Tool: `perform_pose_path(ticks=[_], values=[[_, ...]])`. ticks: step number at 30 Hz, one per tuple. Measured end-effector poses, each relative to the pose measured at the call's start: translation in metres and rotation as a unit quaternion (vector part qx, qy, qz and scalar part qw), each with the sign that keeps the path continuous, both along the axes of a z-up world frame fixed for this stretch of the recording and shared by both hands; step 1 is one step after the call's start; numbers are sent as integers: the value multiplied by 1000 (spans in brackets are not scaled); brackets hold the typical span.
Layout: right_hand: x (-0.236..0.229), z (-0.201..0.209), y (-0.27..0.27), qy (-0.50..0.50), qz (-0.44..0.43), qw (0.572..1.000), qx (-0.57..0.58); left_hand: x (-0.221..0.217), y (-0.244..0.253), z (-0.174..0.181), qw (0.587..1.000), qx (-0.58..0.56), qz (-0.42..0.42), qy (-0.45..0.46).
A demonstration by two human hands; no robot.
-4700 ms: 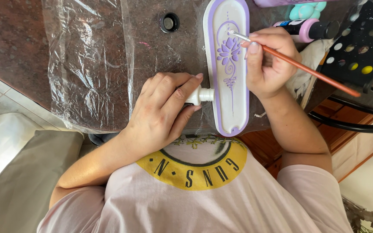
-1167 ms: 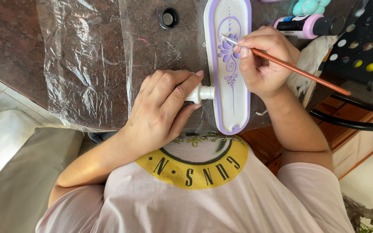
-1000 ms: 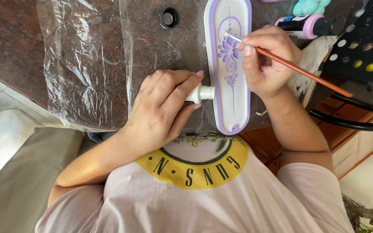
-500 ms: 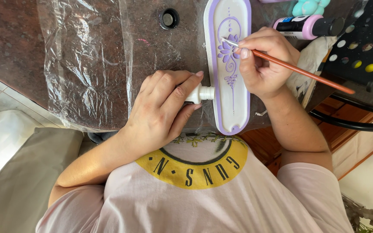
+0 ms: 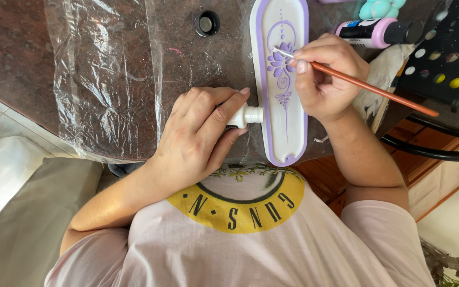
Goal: Painting decorative white patterns on a purple tray using a fine-tipped brush
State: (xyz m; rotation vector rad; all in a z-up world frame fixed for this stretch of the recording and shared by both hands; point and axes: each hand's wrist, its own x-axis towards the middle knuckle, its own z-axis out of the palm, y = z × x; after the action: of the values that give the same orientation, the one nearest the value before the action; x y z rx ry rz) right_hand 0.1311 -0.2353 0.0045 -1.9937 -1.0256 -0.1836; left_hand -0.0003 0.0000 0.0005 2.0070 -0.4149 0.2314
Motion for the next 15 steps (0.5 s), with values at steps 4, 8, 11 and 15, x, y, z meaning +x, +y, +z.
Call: perform_pose_path(ticks=[4,8,11,15], values=[[1,1,-1,-20,-12,1000,0,0,0,0,1000,-4,-4,-3],[1,0,-1,-1,-1,1000,-9,1,0,0,1000,-1,-2,-2],[1,2,0,-10,-6,1000,-7,1,0,0,1000,0,-1,-2],[0,4,1,1,6,1000,-15,0,0,0,1000,-2,-1,-4]])
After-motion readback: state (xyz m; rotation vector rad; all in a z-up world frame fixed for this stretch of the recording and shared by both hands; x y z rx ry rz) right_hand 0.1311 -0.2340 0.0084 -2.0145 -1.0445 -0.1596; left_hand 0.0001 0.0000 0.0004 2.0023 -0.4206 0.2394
